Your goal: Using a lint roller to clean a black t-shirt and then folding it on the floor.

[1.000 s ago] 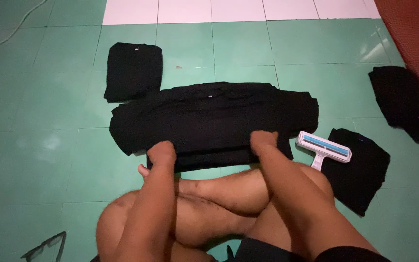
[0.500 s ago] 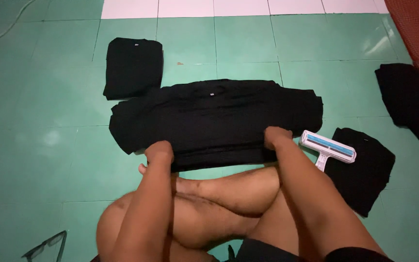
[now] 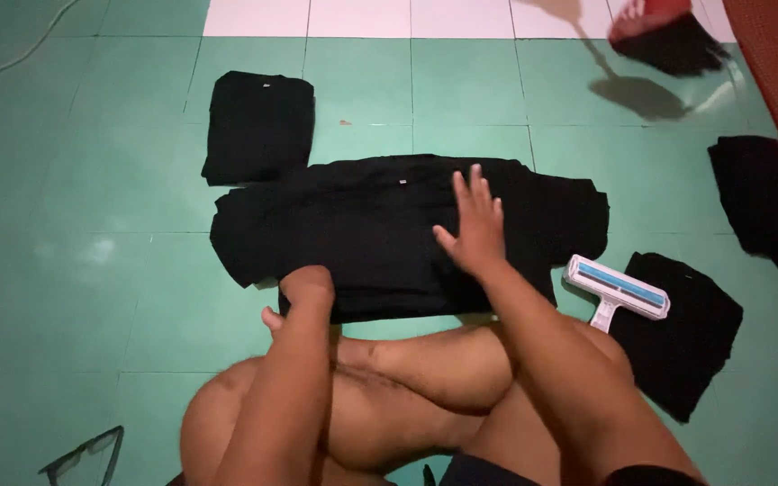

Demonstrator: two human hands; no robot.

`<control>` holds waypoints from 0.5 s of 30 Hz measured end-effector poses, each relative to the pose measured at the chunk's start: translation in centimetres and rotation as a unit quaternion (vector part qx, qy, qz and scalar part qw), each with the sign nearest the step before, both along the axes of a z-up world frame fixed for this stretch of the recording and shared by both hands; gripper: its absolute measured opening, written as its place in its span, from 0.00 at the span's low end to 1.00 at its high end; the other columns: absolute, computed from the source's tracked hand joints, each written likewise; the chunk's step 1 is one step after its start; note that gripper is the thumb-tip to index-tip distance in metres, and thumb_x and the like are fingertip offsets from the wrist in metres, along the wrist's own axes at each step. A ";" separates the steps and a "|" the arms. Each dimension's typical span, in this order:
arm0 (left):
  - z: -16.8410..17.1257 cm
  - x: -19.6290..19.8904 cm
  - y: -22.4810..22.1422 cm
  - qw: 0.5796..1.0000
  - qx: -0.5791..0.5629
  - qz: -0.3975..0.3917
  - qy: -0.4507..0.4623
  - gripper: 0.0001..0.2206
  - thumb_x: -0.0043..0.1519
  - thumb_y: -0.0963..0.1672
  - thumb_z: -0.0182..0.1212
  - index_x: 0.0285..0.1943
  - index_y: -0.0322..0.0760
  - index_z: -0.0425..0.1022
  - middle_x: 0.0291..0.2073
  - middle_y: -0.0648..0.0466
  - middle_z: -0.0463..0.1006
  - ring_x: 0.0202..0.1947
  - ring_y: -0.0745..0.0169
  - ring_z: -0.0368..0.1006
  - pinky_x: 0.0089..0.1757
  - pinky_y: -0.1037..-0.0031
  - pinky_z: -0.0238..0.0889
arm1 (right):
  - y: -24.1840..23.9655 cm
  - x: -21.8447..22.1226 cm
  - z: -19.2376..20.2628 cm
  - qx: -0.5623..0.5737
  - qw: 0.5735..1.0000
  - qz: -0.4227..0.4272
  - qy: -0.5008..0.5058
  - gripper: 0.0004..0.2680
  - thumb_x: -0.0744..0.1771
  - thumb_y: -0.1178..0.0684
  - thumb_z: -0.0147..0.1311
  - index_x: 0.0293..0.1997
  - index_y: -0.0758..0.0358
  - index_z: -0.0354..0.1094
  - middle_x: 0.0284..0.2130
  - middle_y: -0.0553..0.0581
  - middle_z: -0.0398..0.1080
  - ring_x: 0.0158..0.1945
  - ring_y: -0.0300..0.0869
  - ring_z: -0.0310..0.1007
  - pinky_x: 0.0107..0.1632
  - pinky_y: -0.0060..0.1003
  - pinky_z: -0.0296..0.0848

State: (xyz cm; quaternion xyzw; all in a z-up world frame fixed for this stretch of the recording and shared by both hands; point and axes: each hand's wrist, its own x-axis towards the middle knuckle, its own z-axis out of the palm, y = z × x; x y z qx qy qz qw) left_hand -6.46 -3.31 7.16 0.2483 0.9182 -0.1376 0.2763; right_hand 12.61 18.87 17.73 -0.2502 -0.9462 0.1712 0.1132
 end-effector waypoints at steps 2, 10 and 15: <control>1.3 0.3 0.0 1.000 0.021 0.017 -0.002 0.13 0.64 0.38 0.56 0.55 0.33 0.82 0.53 0.46 0.83 0.56 0.44 0.77 0.50 0.48 0.69 | 2.3 0.8 -2.9 0.022 0.999 0.021 -0.013 0.30 0.63 0.44 0.64 0.72 0.64 0.57 0.68 0.71 0.59 0.72 0.63 0.56 0.63 0.72 0.61; 2.7 1.0 0.5 1.000 0.015 -0.015 0.000 0.13 0.62 0.39 0.55 0.51 0.31 0.82 0.48 0.43 0.83 0.51 0.41 0.78 0.47 0.49 0.66 | -2.4 -1.1 -9.4 0.122 0.931 0.220 -0.265 0.29 0.58 0.28 0.62 0.60 0.52 0.69 0.50 0.54 0.71 0.54 0.51 0.71 0.52 0.53 0.66; 1.3 0.5 0.7 0.999 -0.007 -0.032 0.011 0.12 0.63 0.39 0.55 0.50 0.33 0.84 0.47 0.45 0.84 0.49 0.46 0.79 0.47 0.54 0.67 | -1.4 -0.9 -14.7 0.181 0.935 0.231 -0.197 0.14 0.65 0.48 0.55 0.54 0.57 0.73 0.43 0.58 0.74 0.46 0.52 0.74 0.51 0.52 0.60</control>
